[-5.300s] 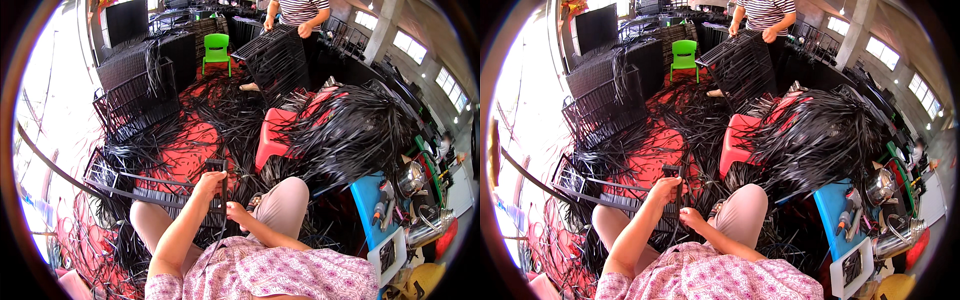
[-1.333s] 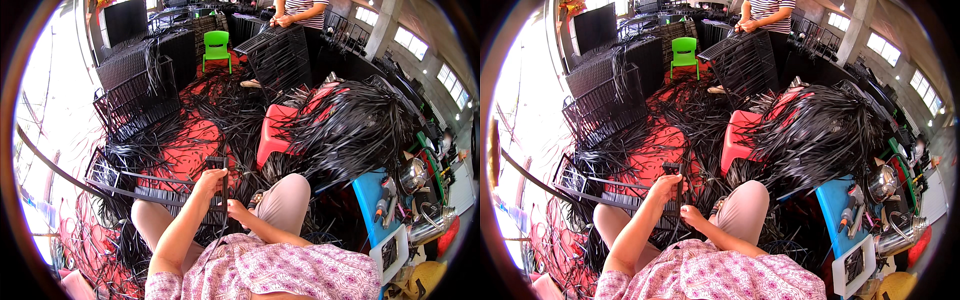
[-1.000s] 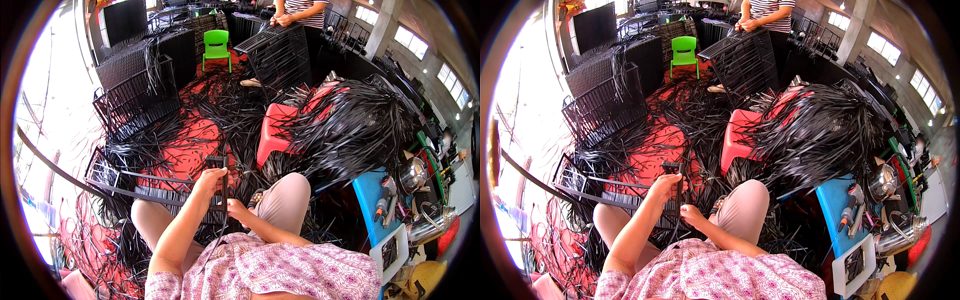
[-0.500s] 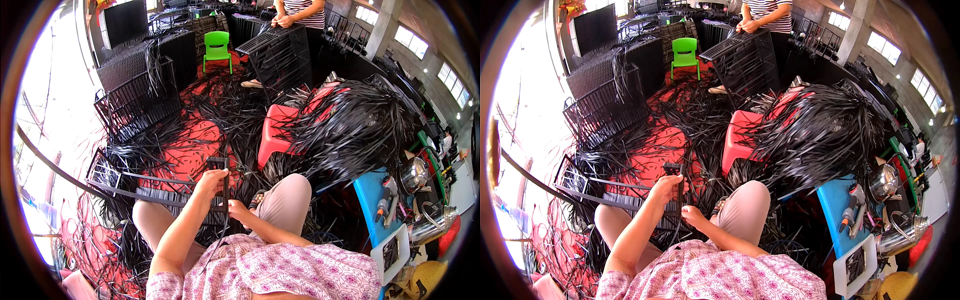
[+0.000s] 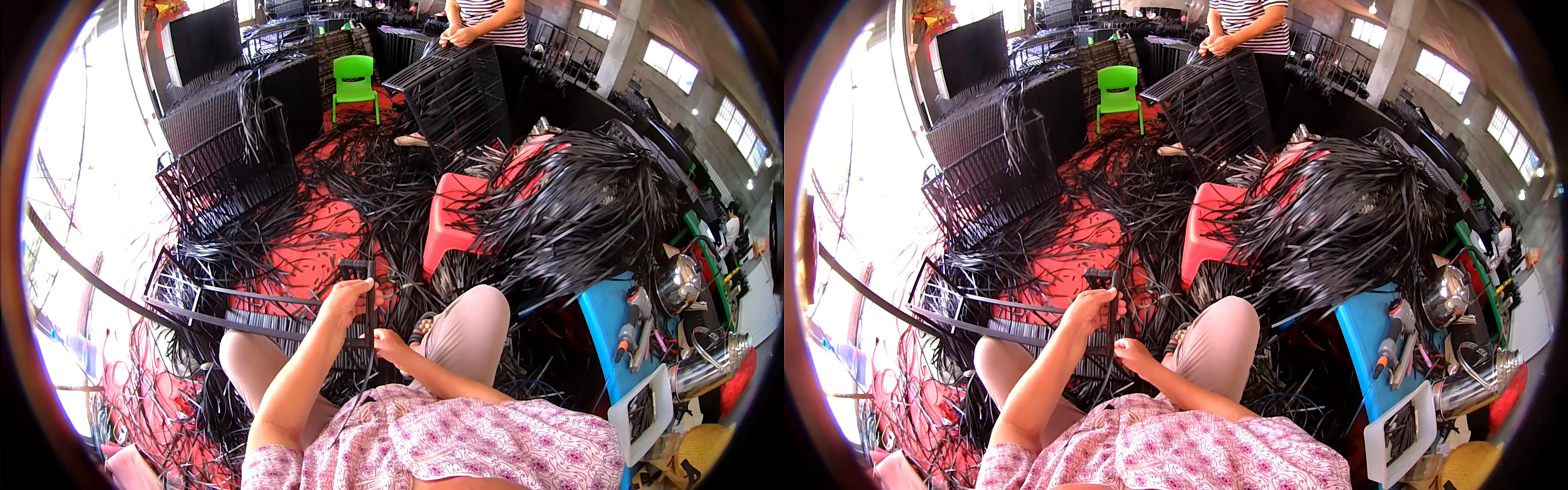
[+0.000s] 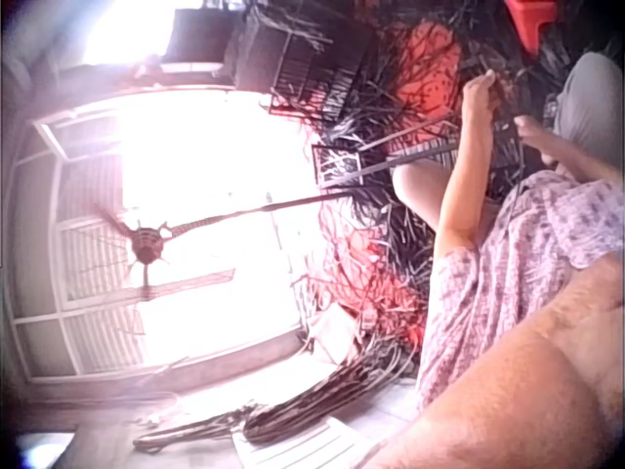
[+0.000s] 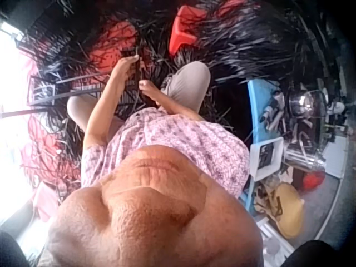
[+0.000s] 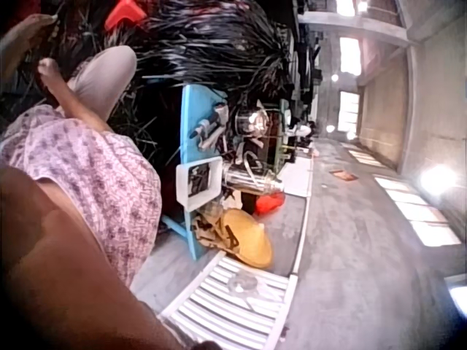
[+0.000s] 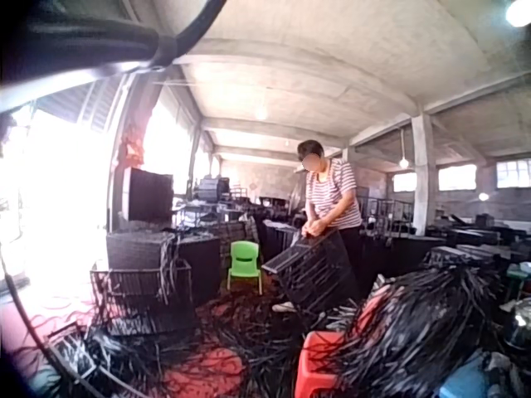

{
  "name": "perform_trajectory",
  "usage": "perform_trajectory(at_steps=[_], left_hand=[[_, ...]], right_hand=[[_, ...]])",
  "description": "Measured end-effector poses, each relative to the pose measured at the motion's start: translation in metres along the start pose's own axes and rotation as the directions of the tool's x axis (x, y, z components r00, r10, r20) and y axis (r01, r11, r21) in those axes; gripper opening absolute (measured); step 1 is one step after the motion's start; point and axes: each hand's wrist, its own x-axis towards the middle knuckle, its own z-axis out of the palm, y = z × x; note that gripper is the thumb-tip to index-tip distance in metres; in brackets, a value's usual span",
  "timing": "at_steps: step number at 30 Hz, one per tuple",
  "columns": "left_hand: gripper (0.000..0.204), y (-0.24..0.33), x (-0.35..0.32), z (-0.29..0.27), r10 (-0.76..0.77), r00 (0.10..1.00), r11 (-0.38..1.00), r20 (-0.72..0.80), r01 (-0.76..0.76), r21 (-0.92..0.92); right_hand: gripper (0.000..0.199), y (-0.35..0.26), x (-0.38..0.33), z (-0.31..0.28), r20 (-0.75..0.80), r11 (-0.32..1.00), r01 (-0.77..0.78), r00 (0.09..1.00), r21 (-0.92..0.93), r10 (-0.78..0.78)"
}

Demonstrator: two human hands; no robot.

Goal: The person weaves black plastic strips onto a metal furniture frame, using a pneumatic stapler to secure the ends and scissors to trim the excess material.

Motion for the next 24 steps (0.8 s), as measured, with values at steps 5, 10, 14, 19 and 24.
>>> perform_trajectory(at_steps=[5, 10, 14, 19, 24], left_hand=[[0.023, 0.0, -0.004, 0.002, -0.007, 1.0, 1.0, -0.017, 0.007, 0.006], [0.025, -0.004, 0.0, 0.0, -0.004, 1.0, 1.0, -0.005, 0.004, 0.002], [0.025, 0.0, -0.002, 0.002, 0.007, 1.0, 1.0, -0.008, -0.007, 0.006], [0.025, -0.002, -0.001, 0.0, 0.005, 1.0, 1.0, -0.002, -0.005, -0.013], [0.023, -0.002, 0.001, -0.001, -0.004, 1.0, 1.0, 0.007, 0.004, -0.01]], right_hand=[[0.015, -0.013, -0.009, 0.004, -0.033, 0.999, -0.003, 0.999, 0.051, 0.005], [0.015, 0.025, 0.013, -0.004, 0.007, 0.998, 0.055, 0.998, 0.023, -0.055], [0.015, 0.015, 0.007, 0.0, -0.032, 0.999, 0.034, 0.999, -0.009, -0.035], [0.016, 0.011, 0.007, -0.003, 0.001, 0.996, 0.075, 0.997, -0.043, -0.075], [0.015, 0.012, 0.004, 0.0, -0.027, 0.999, 0.039, 0.999, 0.023, -0.038]])
